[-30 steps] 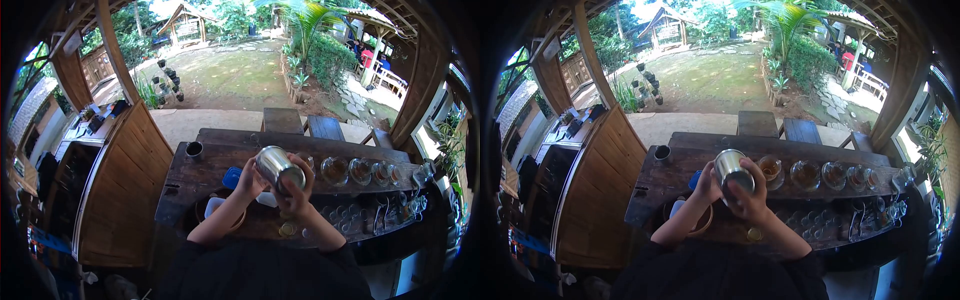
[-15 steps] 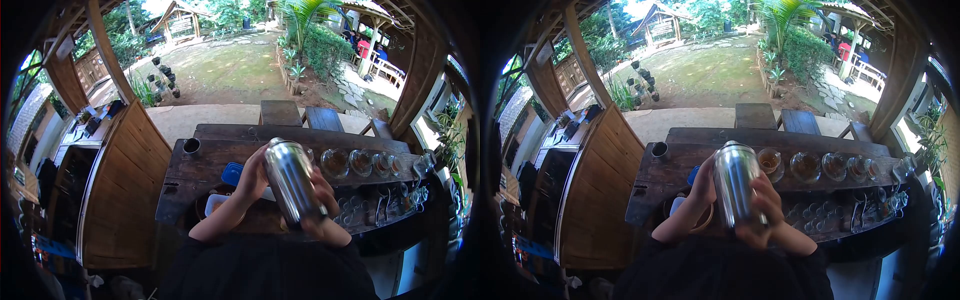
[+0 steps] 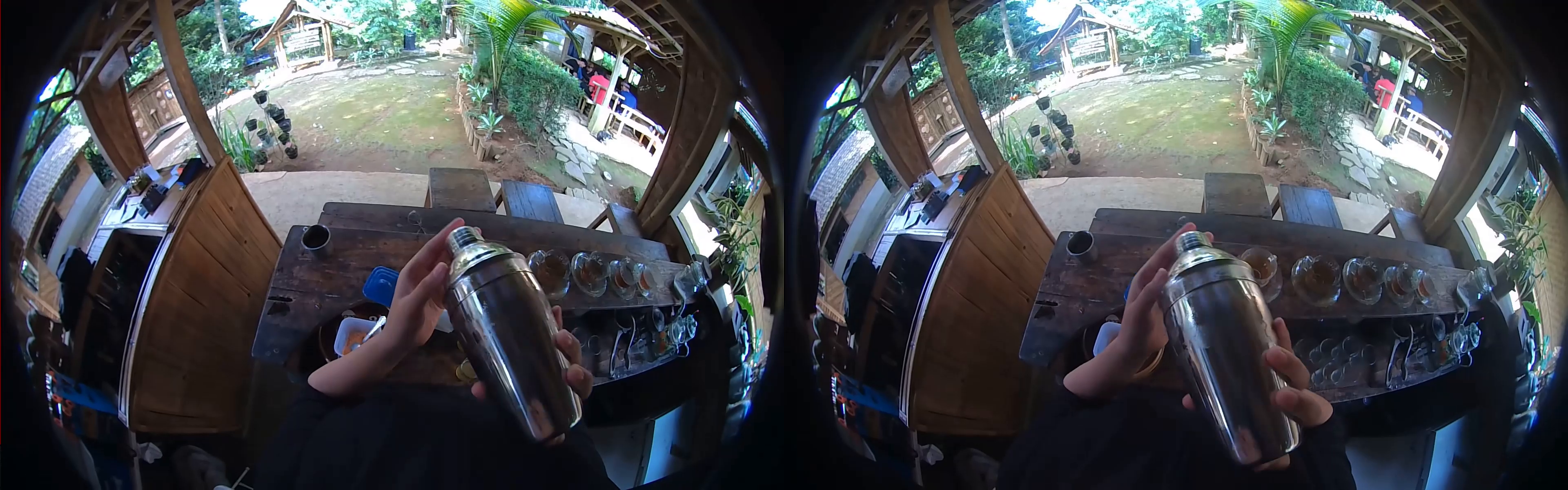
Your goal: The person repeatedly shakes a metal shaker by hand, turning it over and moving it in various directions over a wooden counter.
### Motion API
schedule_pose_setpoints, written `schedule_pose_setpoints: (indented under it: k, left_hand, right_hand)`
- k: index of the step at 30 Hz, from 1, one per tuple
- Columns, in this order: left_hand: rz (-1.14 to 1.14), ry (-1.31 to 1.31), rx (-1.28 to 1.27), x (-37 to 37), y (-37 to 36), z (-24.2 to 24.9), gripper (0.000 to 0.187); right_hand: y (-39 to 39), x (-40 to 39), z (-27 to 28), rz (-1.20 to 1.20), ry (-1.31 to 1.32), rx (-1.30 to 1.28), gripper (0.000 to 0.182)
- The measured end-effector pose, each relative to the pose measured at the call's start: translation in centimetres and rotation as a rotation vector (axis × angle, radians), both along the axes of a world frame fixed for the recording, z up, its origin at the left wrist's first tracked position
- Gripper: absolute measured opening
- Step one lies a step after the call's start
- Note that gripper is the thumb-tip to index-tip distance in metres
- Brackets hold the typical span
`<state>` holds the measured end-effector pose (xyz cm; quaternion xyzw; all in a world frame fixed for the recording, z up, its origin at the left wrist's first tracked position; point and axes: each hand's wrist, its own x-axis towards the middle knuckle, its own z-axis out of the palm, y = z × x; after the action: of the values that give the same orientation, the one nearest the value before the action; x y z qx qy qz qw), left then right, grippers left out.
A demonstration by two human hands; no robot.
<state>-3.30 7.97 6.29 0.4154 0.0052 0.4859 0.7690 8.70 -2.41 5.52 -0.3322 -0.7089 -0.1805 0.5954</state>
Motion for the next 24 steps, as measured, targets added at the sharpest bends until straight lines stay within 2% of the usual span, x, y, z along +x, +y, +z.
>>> schedule_pose_setpoints:
  k: [1, 2, 3, 4, 6, 7, 8, 10, 11, 12, 13, 15, 16, 17, 18, 19, 20, 22, 23, 24]
  left_hand:
    - [0.064, 0.035, -0.056, 0.2, 0.1, -0.2, 0.044]
    - [0.065, 0.037, -0.062, 0.3, 1.2, -2.5, 0.044]
    - [-0.054, 0.075, -0.244, 0.5, 3.4, -6.7, 0.044]
    - [-0.176, 0.109, -0.428, 0.9, 4.9, -10.1, 0.044]
    - [-0.207, 0.157, -0.586, 1.7, 4.9, -11.6, 0.044]
    - [-0.226, 0.151, -0.582, 2.0, 4.7, -12.1, 0.044]
    - [-0.241, 0.146, -0.579, 1.7, 3.8, -10.3, 0.044]
    - [-0.260, 0.099, -0.380, 0.4, 3.0, -7.0, 0.049]
    - [-0.218, 0.072, -0.224, -0.3, 2.0, -4.1, 0.057]
    - [-0.065, 0.044, -0.058, -0.7, 1.0, -2.6, 0.065]
    - [-0.035, -0.008, -0.087, -0.9, 0.8, -2.5, 0.066]
    - [-0.003, -0.067, -0.119, -1.5, 1.4, -3.8, 0.067]
    - [-0.126, -0.015, -0.319, -1.8, 3.0, -6.6, 0.067]
    - [-0.250, 0.040, -0.520, -1.9, 4.5, -9.5, 0.068]
    - [-0.313, 0.050, -0.592, -1.5, 5.7, -12.0, 0.067]
    - [-0.245, 0.097, -0.638, -1.1, 5.6, -13.2, 0.064]
    - [-0.177, 0.142, -0.666, -0.4, 5.6, -13.5, 0.061]
    - [-0.111, 0.146, -0.537, -0.7, 3.6, -9.2, 0.055]
    - [-0.130, 0.109, -0.343, -1.5, 2.7, -7.2, 0.051]
    - [-0.127, 0.107, -0.337, -1.8, 1.6, -5.2, 0.051]
  right_hand:
    - [-0.5, -0.1, 0.2, 0.010, -0.038, -0.068, 0.076]
    - [1.0, -0.2, -0.6, -0.055, -0.026, 0.027, 0.076]
    - [3.8, -0.1, -2.2, -0.122, -0.015, 0.123, 0.076]
    - [6.3, 0.6, -4.1, 0.008, 0.021, 0.171, 0.074]
    - [6.9, 0.9, -4.8, -0.023, 0.055, -0.075, 0.074]
    - [6.3, 1.2, -4.6, -0.051, 0.009, -0.046, 0.077]
    - [5.2, 0.9, -3.4, -0.077, -0.035, -0.019, 0.081]
    - [3.9, -0.1, -1.4, -0.095, -0.073, 0.282, 0.089]
    - [2.5, -1.1, -1.8, -0.143, 0.031, 0.268, 0.090]
    - [3.1, -1.9, -1.6, -0.152, 0.095, 0.505, 0.087]
    - [3.5, -2.1, -2.0, -0.153, 0.094, 0.508, 0.087]
    - [5.0, -1.9, -4.6, 0.005, 0.163, 0.312, 0.080]
    - [5.8, -1.6, -6.4, 0.083, 0.200, 0.210, 0.077]
    - [5.8, 0.8, -8.7, 0.117, 0.094, -0.111, 0.072]
    - [7.9, 0.1, -7.7, 0.068, -0.043, 0.031, 0.066]
    - [8.0, 0.1, -7.4, 0.060, -0.006, 0.004, 0.063]
    - [8.3, 0.1, -6.6, 0.053, 0.026, -0.007, 0.061]
    - [5.3, 0.0, -4.0, 0.172, 0.127, -0.076, 0.062]
    - [3.6, 0.2, -5.5, 0.075, 0.156, -0.078, 0.073]
    - [4.6, -2.5, -1.3, 0.045, 0.065, 0.468, 0.079]
